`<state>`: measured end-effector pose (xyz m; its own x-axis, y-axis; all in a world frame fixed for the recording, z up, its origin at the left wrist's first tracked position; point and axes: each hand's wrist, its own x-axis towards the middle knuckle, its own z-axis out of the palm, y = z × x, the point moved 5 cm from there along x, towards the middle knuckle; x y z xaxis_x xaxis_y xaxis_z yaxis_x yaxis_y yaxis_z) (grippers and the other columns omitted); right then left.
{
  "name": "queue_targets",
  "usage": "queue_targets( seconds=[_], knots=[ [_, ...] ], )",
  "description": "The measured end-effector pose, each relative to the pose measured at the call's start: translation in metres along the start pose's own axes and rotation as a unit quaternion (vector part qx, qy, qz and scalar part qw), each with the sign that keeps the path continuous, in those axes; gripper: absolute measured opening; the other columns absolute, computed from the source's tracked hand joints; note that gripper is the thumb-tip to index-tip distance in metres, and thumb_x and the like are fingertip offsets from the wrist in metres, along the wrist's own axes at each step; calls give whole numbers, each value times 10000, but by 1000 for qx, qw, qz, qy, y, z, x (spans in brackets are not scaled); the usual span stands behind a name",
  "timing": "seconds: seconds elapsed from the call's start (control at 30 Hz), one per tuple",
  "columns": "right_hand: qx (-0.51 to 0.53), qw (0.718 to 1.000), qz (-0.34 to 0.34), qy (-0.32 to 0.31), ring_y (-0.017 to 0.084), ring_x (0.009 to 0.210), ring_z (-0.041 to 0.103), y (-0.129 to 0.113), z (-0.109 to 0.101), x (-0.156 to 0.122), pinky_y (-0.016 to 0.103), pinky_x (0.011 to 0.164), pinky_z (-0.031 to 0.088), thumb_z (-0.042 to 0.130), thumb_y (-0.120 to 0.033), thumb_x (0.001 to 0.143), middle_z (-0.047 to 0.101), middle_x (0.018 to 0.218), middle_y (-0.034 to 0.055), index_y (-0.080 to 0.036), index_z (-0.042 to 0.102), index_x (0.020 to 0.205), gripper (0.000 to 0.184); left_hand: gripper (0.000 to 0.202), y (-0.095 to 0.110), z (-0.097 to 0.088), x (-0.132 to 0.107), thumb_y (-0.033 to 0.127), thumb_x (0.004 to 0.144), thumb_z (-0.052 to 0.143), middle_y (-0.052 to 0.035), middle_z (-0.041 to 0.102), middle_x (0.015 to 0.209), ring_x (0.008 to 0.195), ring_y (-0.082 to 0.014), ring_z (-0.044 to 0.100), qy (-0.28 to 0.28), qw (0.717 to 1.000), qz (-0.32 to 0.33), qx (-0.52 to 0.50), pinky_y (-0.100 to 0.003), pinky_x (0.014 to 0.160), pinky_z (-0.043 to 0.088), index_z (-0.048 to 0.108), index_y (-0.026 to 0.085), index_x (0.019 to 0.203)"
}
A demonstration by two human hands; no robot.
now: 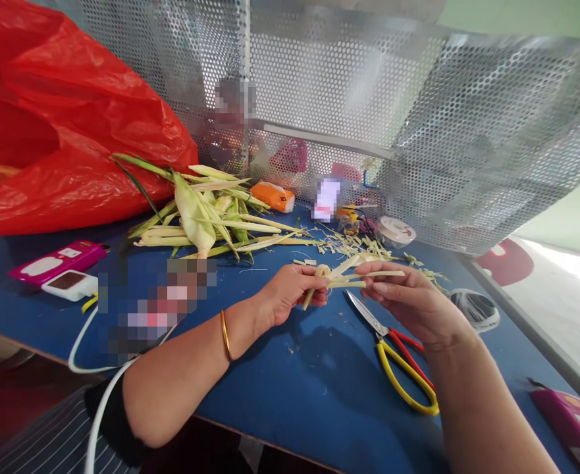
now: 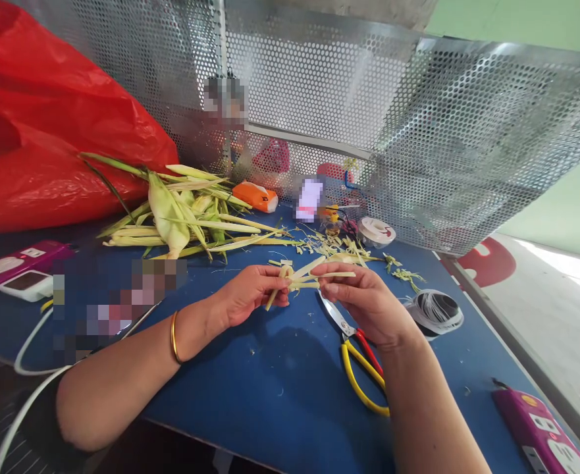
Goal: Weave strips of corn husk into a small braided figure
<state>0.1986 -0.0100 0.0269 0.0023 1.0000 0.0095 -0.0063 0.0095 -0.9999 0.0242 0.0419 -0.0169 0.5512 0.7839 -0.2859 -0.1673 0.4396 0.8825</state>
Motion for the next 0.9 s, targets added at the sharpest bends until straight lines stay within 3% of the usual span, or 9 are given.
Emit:
queue_targets(
  seconds=[0.1,0.2,0.37,0.57,0.77,0.9],
  knots=[
    [-46,996,-46,54,122,583,496,0,-2,4,293,594,429,802,-404,672,665,714,30,-206,783,762,217,96,-1,0,0,185,652,767,-15,615,626,541,-94,562,2,1000,2,14,-298,679,508,705,128,699],
    [-64,989,-95,99,150,674,557,2,1,8,301,662,456,771,-412,713,697,785,39,-216,778,774,206,93,-3,1,-1,175,665,755,-9,619,622,541,-87,564,-6,999,-9,32,-275,661,506,708,123,727],
    [-77,985,-124,96,151,710,583,4,21,6,283,704,454,717,-364,781,663,726,-2,-225,701,802,141,44,1,2,-2,79,739,662,14,616,595,504,-77,571,31,996,22,75,-231,599,497,654,120,755],
    [-243,962,-101,75,129,624,465,3,33,0,258,577,351,656,-367,784,563,668,-10,-192,635,692,199,97,4,2,-1,49,767,662,14,623,585,490,-79,584,63,994,39,81,-234,598,513,606,117,728],
    [-295,951,-47,74,112,551,385,11,30,0,248,516,290,605,-385,769,476,579,-36,-190,585,658,225,98,2,1,0,29,769,659,10,636,590,493,-83,592,73,993,50,77,-239,602,519,616,114,744],
    [-303,949,-28,83,121,560,399,15,32,1,252,524,303,588,-407,760,492,580,-28,-188,593,662,240,99,1,4,-3,38,753,680,17,630,576,493,-83,591,70,993,54,84,-228,584,511,624,113,720]
  ],
)
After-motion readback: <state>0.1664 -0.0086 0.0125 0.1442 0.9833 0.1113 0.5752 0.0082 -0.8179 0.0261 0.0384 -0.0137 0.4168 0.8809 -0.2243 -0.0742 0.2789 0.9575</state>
